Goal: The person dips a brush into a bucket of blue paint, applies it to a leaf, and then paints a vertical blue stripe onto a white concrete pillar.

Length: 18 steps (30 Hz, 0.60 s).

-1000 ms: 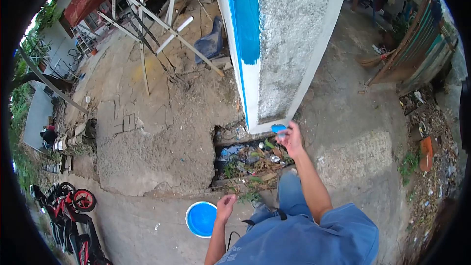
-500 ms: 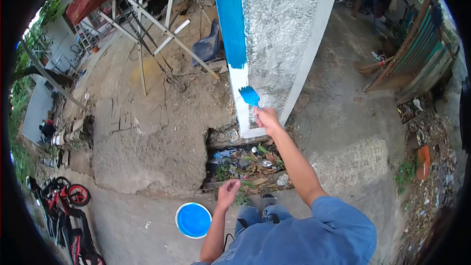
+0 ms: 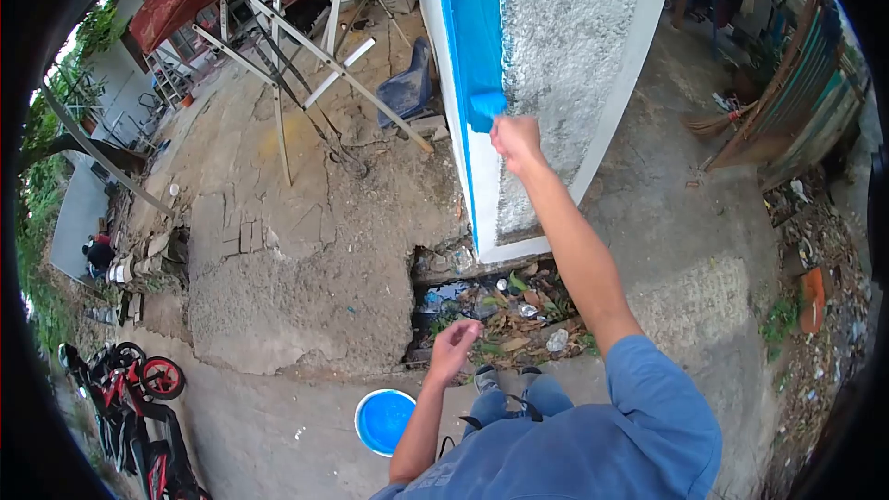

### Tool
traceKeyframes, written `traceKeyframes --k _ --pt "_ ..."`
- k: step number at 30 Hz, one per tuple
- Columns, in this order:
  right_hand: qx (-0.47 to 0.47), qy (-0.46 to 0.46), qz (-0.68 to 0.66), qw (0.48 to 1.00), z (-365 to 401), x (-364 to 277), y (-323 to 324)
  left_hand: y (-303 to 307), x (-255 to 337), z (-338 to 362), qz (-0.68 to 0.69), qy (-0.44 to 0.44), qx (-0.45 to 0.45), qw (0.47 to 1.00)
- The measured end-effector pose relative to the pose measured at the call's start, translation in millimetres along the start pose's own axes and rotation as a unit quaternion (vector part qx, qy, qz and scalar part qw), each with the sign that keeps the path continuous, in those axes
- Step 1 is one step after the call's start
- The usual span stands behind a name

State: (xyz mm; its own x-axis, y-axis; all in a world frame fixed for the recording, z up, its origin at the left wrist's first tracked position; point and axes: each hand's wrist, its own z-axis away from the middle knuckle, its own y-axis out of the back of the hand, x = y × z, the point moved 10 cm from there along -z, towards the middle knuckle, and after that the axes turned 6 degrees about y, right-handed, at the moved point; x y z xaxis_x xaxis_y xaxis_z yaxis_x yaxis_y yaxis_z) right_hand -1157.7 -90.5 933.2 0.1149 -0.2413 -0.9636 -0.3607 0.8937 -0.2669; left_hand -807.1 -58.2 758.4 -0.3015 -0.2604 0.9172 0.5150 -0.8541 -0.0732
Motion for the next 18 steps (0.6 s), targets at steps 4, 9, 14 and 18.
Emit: traceKeyframes --k 4,9,14,18 --pt "0.0 0.089 -0.014 0.996 29.0 -93.8 -18.8 16.4 1.6 -9.0 0.022 0.004 -0.01 1.0" --pt "-0.002 0.234 -0.01 0.972 26.9 -142.0 -23.6 16.0 -17.2 -22.3 0.012 0.013 -0.009 1.0" --pt "0.053 0.319 0.196 0.926 -17.7 -11.7 16.3 7.0 -41.6 -24.9 -0.015 0.048 -0.003 0.999" --pt "0.077 0.209 0.239 0.945 1.8 123.7 58.7 8.6 -60.4 -23.0 -0.002 0.053 0.003 0.999"
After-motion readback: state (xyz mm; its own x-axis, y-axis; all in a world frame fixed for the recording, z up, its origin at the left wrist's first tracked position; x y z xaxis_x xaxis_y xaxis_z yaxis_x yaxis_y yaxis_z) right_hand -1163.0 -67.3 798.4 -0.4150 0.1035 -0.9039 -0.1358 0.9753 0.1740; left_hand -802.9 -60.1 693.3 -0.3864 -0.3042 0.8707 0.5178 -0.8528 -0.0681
